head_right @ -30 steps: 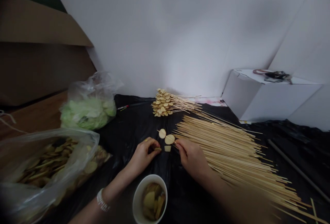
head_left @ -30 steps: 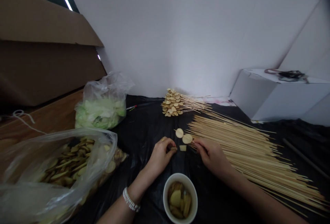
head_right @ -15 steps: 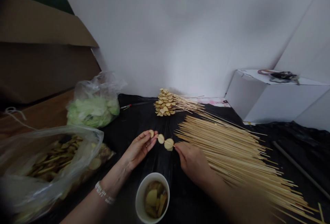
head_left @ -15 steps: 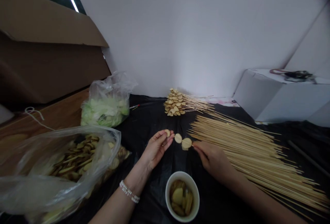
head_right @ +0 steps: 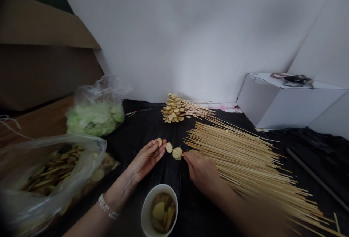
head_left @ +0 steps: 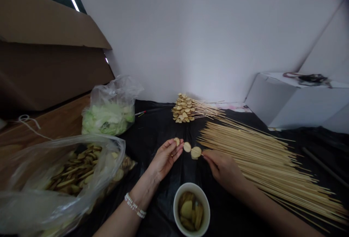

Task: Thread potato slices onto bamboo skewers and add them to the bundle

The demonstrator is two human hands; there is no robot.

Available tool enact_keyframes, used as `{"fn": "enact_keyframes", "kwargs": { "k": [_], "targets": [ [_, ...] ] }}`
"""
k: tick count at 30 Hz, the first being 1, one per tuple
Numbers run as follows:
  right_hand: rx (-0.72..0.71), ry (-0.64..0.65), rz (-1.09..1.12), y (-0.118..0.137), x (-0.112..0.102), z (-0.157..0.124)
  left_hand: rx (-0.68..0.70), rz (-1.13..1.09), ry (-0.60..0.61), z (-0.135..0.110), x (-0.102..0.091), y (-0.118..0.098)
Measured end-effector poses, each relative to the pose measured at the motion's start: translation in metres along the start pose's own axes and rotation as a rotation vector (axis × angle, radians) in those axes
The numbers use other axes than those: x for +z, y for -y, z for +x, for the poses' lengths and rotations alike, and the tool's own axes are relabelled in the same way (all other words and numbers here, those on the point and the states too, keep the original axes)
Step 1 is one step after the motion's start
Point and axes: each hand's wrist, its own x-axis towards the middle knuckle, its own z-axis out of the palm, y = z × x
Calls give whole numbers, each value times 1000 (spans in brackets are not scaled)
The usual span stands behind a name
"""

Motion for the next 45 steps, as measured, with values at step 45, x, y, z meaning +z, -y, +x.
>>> {"fn": "enact_keyframes", "kwargs": {
  "k": [45],
  "targets": [
    [67,95,-14,7,5,-5,119,169,-64,-2,1,11]
  ]
}}
